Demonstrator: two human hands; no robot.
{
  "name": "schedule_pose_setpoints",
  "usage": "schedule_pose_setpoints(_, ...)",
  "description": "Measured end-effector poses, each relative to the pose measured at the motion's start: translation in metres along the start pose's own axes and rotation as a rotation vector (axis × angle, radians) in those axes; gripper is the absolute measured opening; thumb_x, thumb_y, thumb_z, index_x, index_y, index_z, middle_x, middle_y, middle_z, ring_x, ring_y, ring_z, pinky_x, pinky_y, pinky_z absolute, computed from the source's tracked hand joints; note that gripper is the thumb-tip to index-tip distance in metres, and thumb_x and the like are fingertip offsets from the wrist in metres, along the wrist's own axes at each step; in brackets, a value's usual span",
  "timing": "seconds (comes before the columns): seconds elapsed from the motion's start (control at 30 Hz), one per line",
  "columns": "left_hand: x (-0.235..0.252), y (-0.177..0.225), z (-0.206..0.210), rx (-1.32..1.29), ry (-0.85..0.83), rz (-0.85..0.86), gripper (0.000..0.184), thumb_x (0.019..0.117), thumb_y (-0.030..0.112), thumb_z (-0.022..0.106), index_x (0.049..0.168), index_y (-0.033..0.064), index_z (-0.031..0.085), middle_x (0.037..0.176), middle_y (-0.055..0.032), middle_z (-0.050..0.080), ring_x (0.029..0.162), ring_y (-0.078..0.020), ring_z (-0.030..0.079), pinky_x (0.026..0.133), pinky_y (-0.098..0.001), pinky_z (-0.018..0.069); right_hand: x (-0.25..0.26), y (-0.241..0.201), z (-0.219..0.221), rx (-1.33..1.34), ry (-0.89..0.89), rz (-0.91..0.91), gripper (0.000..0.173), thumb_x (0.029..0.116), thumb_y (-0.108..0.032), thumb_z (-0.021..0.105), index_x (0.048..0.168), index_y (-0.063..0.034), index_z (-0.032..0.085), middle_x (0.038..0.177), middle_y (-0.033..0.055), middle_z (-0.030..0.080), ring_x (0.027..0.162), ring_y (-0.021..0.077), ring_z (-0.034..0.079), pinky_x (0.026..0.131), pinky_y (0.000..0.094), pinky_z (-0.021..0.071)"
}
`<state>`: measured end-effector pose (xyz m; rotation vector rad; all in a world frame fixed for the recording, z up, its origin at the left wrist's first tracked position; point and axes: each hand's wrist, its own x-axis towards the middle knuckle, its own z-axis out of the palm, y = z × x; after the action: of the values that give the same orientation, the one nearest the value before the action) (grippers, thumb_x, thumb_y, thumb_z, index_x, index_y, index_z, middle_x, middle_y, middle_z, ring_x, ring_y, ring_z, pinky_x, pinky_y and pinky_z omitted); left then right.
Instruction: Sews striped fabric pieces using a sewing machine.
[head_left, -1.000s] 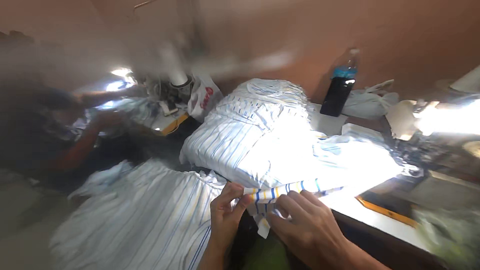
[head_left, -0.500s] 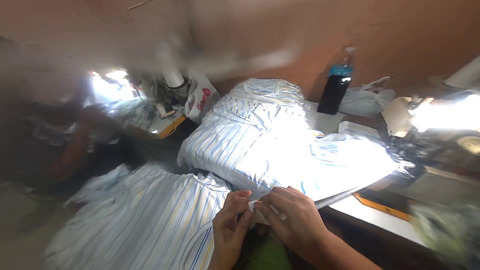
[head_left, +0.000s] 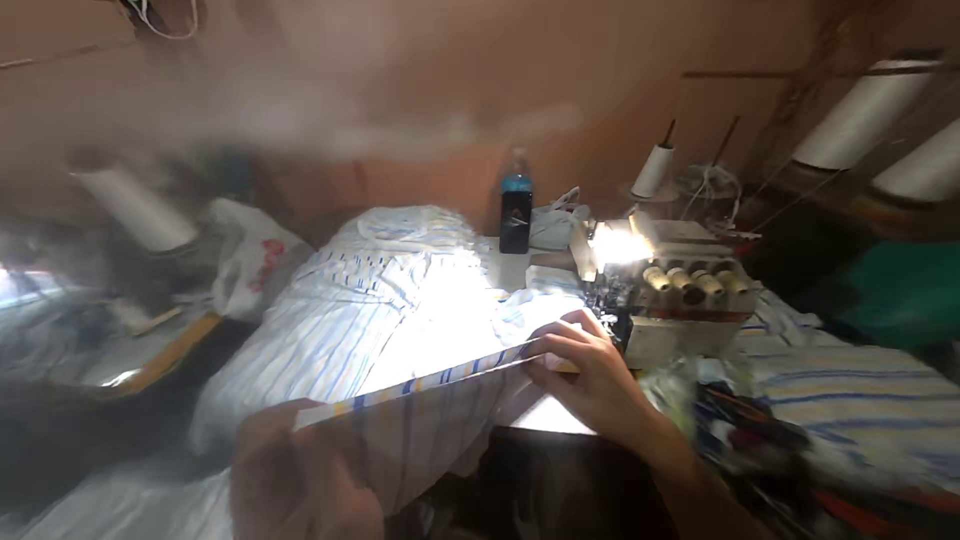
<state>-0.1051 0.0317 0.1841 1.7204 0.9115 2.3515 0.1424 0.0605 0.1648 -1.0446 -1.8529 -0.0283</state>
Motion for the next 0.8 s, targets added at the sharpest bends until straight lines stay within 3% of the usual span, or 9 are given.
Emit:
schedule_pose_setpoints(0.07, 0.014, -0.008, 0.011, 0.020, 0.026, 0.122, 0.017, 0.1082, 0.022, 0.047, 0.108, 0.0286, 0.063, 0.099, 0.0252, 0.063, 0.088, 0.0134, 0.059, 0.076, -0.0067, 0.0485, -0.010, 0.026, -0.018, -0.027, 0.045, 0.079, 0.019, 0.0907, -0.030, 0.066, 0.091, -0.0170, 0.080, 0.095, -0.0052, 0.074, 0.095, 0.0133, 0.060, 0.087, 0.0334, 0.0441)
schedule_pose_setpoints(0.2, 0.040, -0.029, 0.029, 0.079, 0.077, 0.260, 0.013, 0.1062, 0.018, 0.051, 0.107, 0.0213, 0.063, 0.102, 0.0191, 0.064, 0.096, 0.0075, 0.061, 0.085, -0.0135, 0.0503, -0.023, 0.048, -0.033, 0.096, 0.111, 0.132, 0.022, 0.0920, -0.027, 0.065, 0.086, -0.0111, 0.079, 0.088, -0.0023, 0.072, 0.085, 0.0022, 0.056, 0.077, 0.0180, 0.0432)
schedule_pose_setpoints(0.4, 0.086, -0.051, 0.065, 0.102, 0.049, 0.442, 0.011, 0.1043, 0.023, 0.056, 0.109, 0.0149, 0.062, 0.102, 0.0137, 0.064, 0.094, 0.0046, 0.061, 0.082, -0.0175, 0.0522, -0.045, 0.058, -0.029, 0.336, 0.264, 0.100, 0.007, 0.0870, -0.019, 0.076, 0.087, -0.0121, 0.077, 0.082, -0.0049, 0.068, 0.081, -0.0063, 0.061, 0.073, 0.0072, 0.0493)
schedule_pose_setpoints(0.5, 0.092, -0.047, 0.093, 0.097, -0.013, 0.501, 0.013, 0.1047, 0.021, 0.055, 0.109, 0.0125, 0.064, 0.103, 0.0097, 0.063, 0.094, 0.0009, 0.061, 0.082, -0.0193, 0.0518, -0.062, 0.052, -0.031, 0.324, 0.286, 0.191, 0.017, 0.0852, -0.014, 0.078, 0.095, -0.0037, 0.069, 0.076, -0.0028, 0.067, 0.069, -0.0103, 0.057, 0.065, 0.0047, 0.0467)
schedule_pose_setpoints(0.57, 0.090, -0.047, 0.109, 0.070, -0.049, 0.532, 0.012, 0.1046, 0.022, 0.055, 0.108, 0.0134, 0.063, 0.103, 0.0092, 0.063, 0.094, 0.0005, 0.061, 0.082, -0.0191, 0.0515, -0.073, 0.049, -0.035, 0.260, 0.227, 0.210, 0.025, 0.0861, -0.011, 0.077, 0.101, 0.0059, 0.067, 0.074, 0.0050, 0.067, 0.067, -0.0059, 0.055, 0.066, 0.0063, 0.0441)
schedule_pose_setpoints(0.67, 0.079, -0.049, 0.129, -0.001, -0.110, 0.527, 0.009, 0.1033, 0.025, 0.057, 0.101, 0.0190, 0.063, 0.096, 0.0134, 0.062, 0.088, 0.0030, 0.060, 0.079, -0.0165, 0.0508, -0.097, 0.059, -0.034, 0.355, 0.117, 0.129, 0.013, 0.0951, -0.009, 0.069, 0.093, 0.0034, 0.068, 0.084, 0.0114, 0.064, 0.076, 0.0022, 0.058, 0.069, 0.0093, 0.0459)
schedule_pose_setpoints(0.73, 0.071, -0.054, 0.137, -0.017, -0.157, 0.498, 0.010, 0.1030, 0.028, 0.057, 0.098, 0.0216, 0.063, 0.091, 0.0162, 0.063, 0.086, 0.0045, 0.060, 0.080, -0.0169, 0.0492, -0.113, 0.063, -0.033, 0.449, 0.054, 0.121, 0.014, 0.1000, -0.013, 0.064, 0.098, 0.0005, 0.069, 0.100, 0.0113, 0.068, 0.099, 0.0051, 0.064, 0.088, 0.0143, 0.0518)
schedule_pose_setpoints(0.8, 0.066, -0.061, 0.145, -0.050, -0.190, 0.463, 0.008, 0.1020, 0.027, 0.059, 0.098, 0.0227, 0.064, 0.090, 0.0167, 0.063, 0.084, 0.0043, 0.060, 0.077, -0.0155, 0.0492, -0.121, 0.064, -0.030, 0.505, 0.055, 0.143, 0.015, 0.1019, -0.013, 0.062, 0.101, 0.0010, 0.068, 0.108, 0.0112, 0.068, 0.108, 0.0063, 0.064, 0.094, 0.0171, 0.0517)
